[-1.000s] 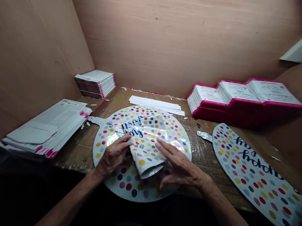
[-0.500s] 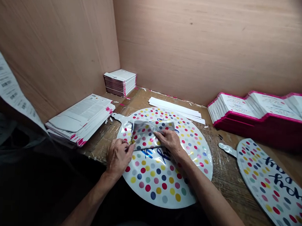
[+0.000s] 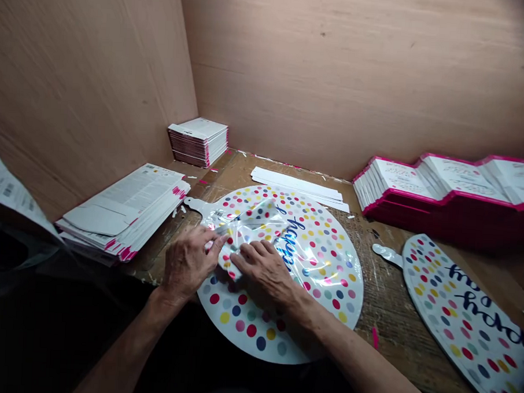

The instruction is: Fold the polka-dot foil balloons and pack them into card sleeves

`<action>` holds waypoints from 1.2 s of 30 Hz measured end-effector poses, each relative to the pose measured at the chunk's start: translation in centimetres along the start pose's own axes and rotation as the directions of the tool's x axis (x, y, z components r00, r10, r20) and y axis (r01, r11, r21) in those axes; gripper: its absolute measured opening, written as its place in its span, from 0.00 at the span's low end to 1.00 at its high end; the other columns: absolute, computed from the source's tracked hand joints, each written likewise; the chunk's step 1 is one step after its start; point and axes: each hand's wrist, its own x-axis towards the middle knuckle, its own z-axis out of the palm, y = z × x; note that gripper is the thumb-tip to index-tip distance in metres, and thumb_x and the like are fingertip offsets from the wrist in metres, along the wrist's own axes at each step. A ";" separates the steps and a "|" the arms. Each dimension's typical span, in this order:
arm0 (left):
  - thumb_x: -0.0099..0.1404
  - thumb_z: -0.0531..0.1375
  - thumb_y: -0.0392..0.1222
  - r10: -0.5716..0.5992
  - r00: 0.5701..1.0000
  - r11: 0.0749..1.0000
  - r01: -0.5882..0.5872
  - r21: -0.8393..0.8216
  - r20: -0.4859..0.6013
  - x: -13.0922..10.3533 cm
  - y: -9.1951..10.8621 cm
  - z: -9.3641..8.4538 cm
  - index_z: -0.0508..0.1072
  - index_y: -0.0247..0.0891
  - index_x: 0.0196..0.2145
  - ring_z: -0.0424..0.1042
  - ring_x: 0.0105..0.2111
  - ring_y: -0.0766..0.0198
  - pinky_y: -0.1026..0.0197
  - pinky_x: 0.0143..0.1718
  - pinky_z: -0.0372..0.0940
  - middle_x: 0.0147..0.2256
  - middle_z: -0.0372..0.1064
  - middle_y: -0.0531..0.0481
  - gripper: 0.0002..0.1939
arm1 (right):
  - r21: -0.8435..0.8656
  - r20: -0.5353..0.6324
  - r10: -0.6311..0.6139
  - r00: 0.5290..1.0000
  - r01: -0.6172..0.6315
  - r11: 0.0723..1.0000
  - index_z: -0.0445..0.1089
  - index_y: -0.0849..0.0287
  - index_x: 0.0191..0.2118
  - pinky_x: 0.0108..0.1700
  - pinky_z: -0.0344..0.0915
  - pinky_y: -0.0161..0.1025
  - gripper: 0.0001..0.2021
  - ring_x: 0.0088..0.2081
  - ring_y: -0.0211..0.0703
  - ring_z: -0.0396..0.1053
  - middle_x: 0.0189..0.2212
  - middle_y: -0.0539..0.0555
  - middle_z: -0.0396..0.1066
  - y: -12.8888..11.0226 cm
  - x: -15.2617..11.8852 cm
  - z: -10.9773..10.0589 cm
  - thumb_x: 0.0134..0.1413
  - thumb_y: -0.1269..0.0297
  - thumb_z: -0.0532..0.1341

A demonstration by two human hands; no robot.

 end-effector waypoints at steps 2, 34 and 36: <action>0.67 0.50 0.43 0.302 0.953 0.949 -0.304 -0.079 -0.030 0.4 0.1 -0.6 0.80 0.40 0.39 0.71 0.50 0.53 0.53 0.52 0.64 0.45 0.76 0.44 0.18 | 0.042 -0.004 -0.136 0.991 0.136 0.990 0.66 0.56 0.53 0.53 0.60 0.48 0.13 0.48 0.50 0.64 0.48 0.58 0.69 0.9 -2.3 -0.9 0.64 0.67 0.56; 0.63 0.57 0.58 -0.209 0.976 0.899 0.166 -0.406 -0.063 1.4 -0.1 4.3 0.70 0.35 0.51 0.74 0.42 0.53 0.54 0.44 0.67 0.43 0.75 0.40 0.27 | 0.282 0.261 0.251 0.932 -0.322 0.904 0.69 0.55 0.46 0.37 0.59 0.35 0.10 0.40 0.43 0.70 0.38 0.52 0.74 8.2 5.2 -2.1 0.63 0.58 0.59; 0.62 0.57 0.57 -0.151 0.989 0.792 0.124 -0.598 0.005 1.3 0.7 4.3 0.72 0.36 0.47 0.75 0.38 0.56 0.57 0.41 0.68 0.39 0.77 0.43 0.24 | 0.423 0.191 0.232 0.954 -0.293 0.857 0.67 0.55 0.48 0.37 0.59 0.35 0.12 0.39 0.42 0.69 0.39 0.51 0.73 7.3 3.2 -1.8 0.62 0.58 0.60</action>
